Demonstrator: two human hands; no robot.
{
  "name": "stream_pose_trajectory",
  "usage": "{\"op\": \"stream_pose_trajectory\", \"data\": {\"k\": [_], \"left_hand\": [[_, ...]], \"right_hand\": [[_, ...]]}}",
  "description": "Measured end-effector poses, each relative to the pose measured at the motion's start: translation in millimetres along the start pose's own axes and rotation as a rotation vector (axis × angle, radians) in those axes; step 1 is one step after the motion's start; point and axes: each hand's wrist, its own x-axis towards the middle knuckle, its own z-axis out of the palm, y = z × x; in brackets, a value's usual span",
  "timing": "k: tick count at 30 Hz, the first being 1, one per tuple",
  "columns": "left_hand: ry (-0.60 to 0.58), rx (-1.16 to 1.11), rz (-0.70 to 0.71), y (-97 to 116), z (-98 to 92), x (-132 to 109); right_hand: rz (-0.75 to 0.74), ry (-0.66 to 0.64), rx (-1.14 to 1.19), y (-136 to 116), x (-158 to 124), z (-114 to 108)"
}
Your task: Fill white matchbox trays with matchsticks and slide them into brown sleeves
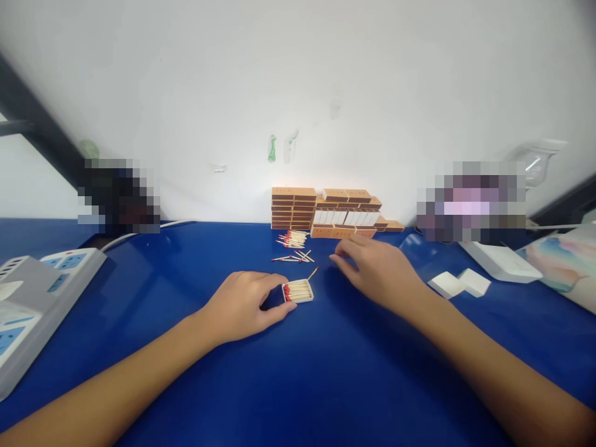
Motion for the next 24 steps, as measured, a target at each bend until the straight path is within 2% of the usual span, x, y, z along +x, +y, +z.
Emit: {"op": "stream_pose_trajectory", "data": {"k": [6,8,11,14,17,19,24], "left_hand": [[-0.026,-0.003,-0.010,-0.2,-0.7,0.0],[-0.019,0.002,-0.004,0.3,-1.2,-0.4],[-0.014,0.000,0.010,1.6,-1.2,-1.0],[-0.014,-0.011,0.019,2.9,-0.9,-1.3],[-0.013,-0.017,0.014,3.8,-1.0,-1.3],[-0.018,-0.020,0.010,4.0,-1.3,-1.2],[-0.023,-0.018,0.010,3.8,-1.6,-1.0]], "right_hand": [[0.238,-0.226,-0.193,20.1,3.7,-7.5],[0.261,-0.286,-0.183,26.1,4.0,-4.1],[0.320,-0.292,-0.073,41.5,5.4,-0.6],[0.480,-0.221,0.120,64.8,9.1,-0.5],[0.741,0.060,0.359,85.3,13.2,1.6],[0.855,0.172,0.533,91.9,15.5,6.2],[0.886,0.134,0.786,87.8,20.2,23.6]]}}
